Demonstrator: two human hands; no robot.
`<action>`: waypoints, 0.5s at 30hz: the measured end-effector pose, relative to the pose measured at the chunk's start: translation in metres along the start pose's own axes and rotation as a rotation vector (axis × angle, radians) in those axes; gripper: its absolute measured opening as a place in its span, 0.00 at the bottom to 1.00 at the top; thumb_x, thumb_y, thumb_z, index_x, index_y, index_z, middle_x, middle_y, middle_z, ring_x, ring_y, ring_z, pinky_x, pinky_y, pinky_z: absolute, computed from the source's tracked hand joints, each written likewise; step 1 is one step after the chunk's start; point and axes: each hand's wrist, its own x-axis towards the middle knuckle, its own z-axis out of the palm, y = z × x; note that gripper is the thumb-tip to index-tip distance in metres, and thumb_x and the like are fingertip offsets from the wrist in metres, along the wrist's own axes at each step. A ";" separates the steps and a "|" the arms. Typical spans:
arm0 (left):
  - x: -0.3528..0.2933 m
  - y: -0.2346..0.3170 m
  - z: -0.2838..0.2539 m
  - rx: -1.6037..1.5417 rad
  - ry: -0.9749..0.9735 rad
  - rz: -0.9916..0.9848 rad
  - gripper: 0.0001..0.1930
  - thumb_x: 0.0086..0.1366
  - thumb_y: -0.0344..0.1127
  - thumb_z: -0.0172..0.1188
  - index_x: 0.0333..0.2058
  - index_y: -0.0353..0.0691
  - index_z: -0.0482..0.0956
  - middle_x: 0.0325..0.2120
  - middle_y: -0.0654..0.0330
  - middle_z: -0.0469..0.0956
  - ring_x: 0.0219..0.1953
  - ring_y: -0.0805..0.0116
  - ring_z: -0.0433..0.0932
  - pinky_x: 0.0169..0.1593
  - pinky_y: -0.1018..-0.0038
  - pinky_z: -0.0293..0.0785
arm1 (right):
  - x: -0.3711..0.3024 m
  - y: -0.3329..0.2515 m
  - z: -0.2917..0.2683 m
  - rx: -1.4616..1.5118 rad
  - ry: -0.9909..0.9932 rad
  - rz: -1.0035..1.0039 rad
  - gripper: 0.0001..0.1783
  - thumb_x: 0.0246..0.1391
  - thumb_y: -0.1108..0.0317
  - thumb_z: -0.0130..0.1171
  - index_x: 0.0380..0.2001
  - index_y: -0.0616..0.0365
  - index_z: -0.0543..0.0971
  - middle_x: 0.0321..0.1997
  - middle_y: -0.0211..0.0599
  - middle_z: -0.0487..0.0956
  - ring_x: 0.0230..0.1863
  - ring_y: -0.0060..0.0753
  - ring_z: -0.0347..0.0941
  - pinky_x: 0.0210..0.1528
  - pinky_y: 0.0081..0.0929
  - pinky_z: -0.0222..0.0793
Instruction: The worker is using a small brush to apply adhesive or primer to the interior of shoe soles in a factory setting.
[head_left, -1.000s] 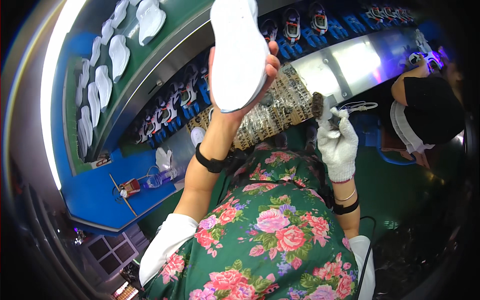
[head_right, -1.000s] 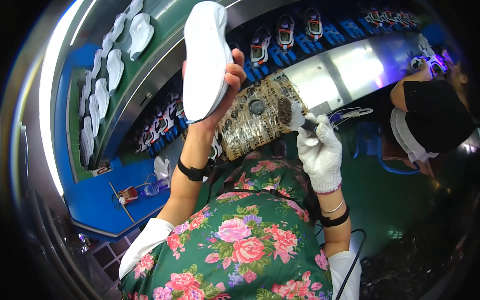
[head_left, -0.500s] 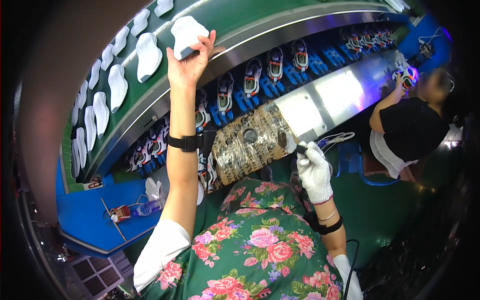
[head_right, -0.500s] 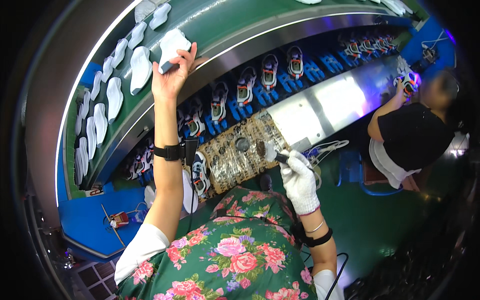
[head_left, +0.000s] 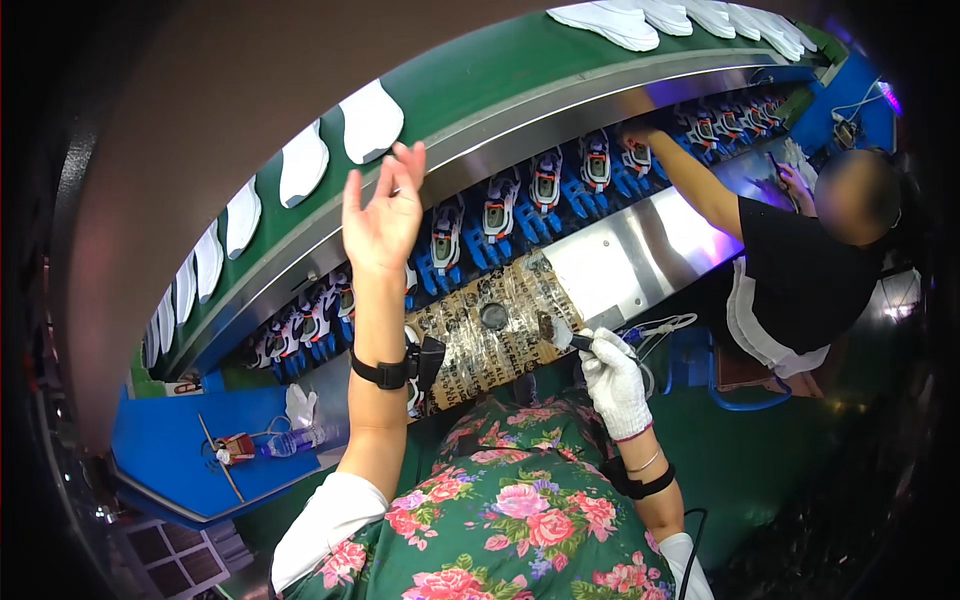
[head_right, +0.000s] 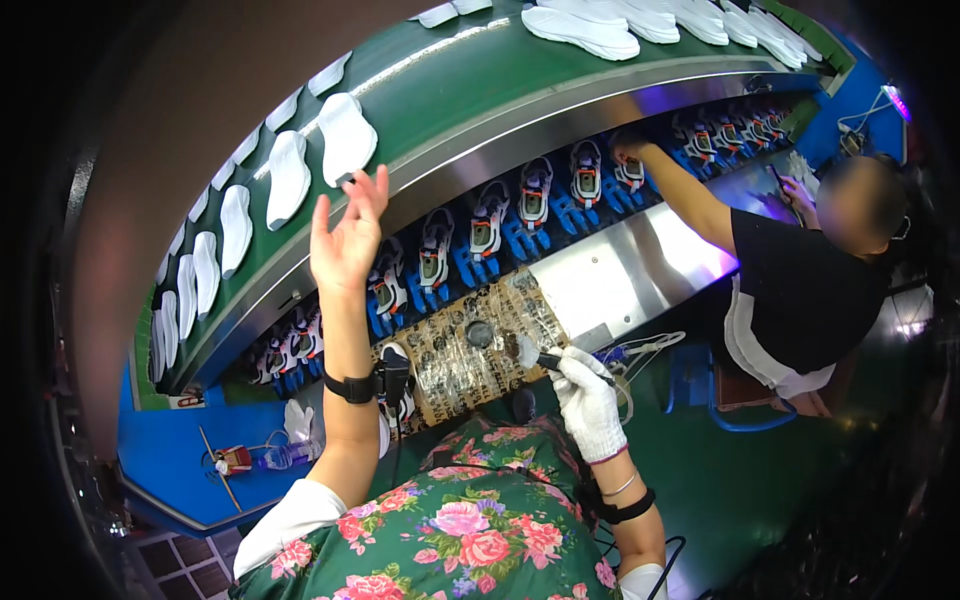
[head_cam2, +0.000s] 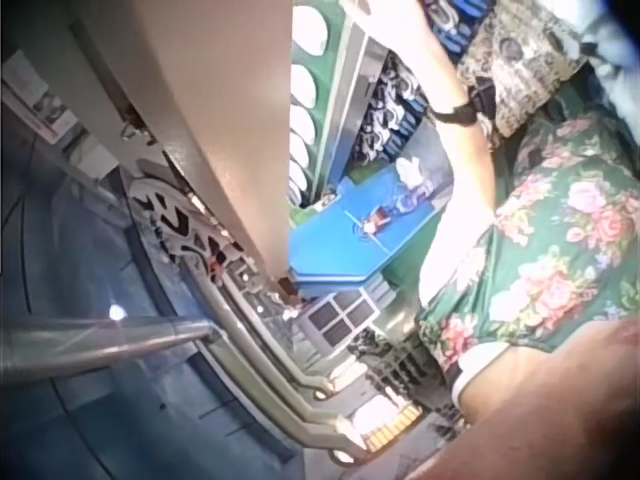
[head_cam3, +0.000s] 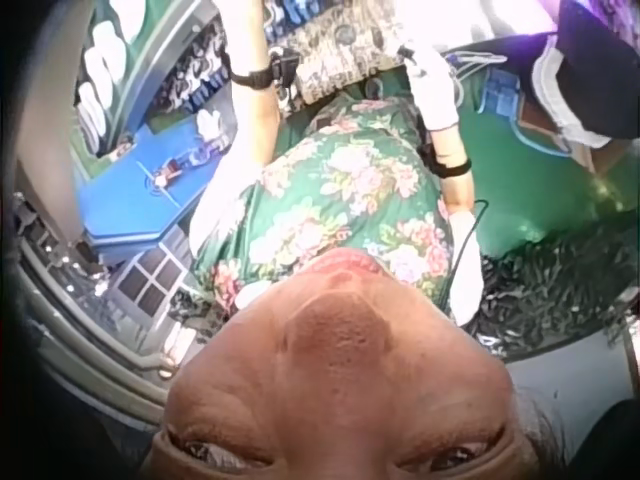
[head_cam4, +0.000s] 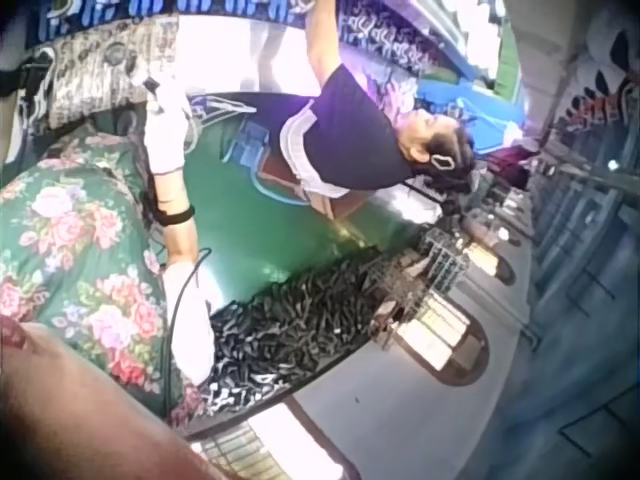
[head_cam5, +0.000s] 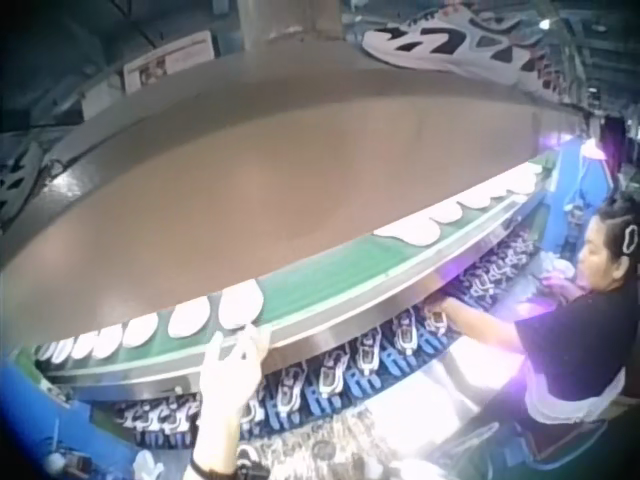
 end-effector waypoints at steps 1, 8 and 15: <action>-0.001 -0.002 -0.002 0.135 0.054 0.018 0.30 0.70 0.35 0.53 0.65 0.29 0.54 0.60 0.36 0.58 0.52 0.50 0.73 0.53 0.62 0.79 | 0.000 -0.001 0.000 -0.003 -0.007 0.001 0.10 0.57 0.82 0.56 0.41 0.63 0.82 0.44 0.50 0.83 0.35 0.33 0.79 0.32 0.18 0.78; 0.044 -0.037 -0.002 1.435 -0.202 0.351 0.21 0.68 0.34 0.59 0.57 0.33 0.73 0.38 0.56 0.80 0.40 0.65 0.81 0.46 0.72 0.77 | -0.005 -0.005 0.008 -0.024 -0.012 -0.037 0.10 0.56 0.83 0.57 0.40 0.64 0.82 0.44 0.49 0.83 0.35 0.35 0.79 0.32 0.18 0.78; 0.026 0.017 0.013 1.825 -0.109 1.024 0.08 0.67 0.31 0.62 0.42 0.37 0.83 0.28 0.66 0.77 0.26 0.81 0.73 0.30 0.82 0.72 | -0.016 -0.016 0.005 -0.033 -0.034 -0.098 0.09 0.56 0.82 0.57 0.39 0.63 0.83 0.45 0.48 0.83 0.35 0.29 0.79 0.34 0.16 0.78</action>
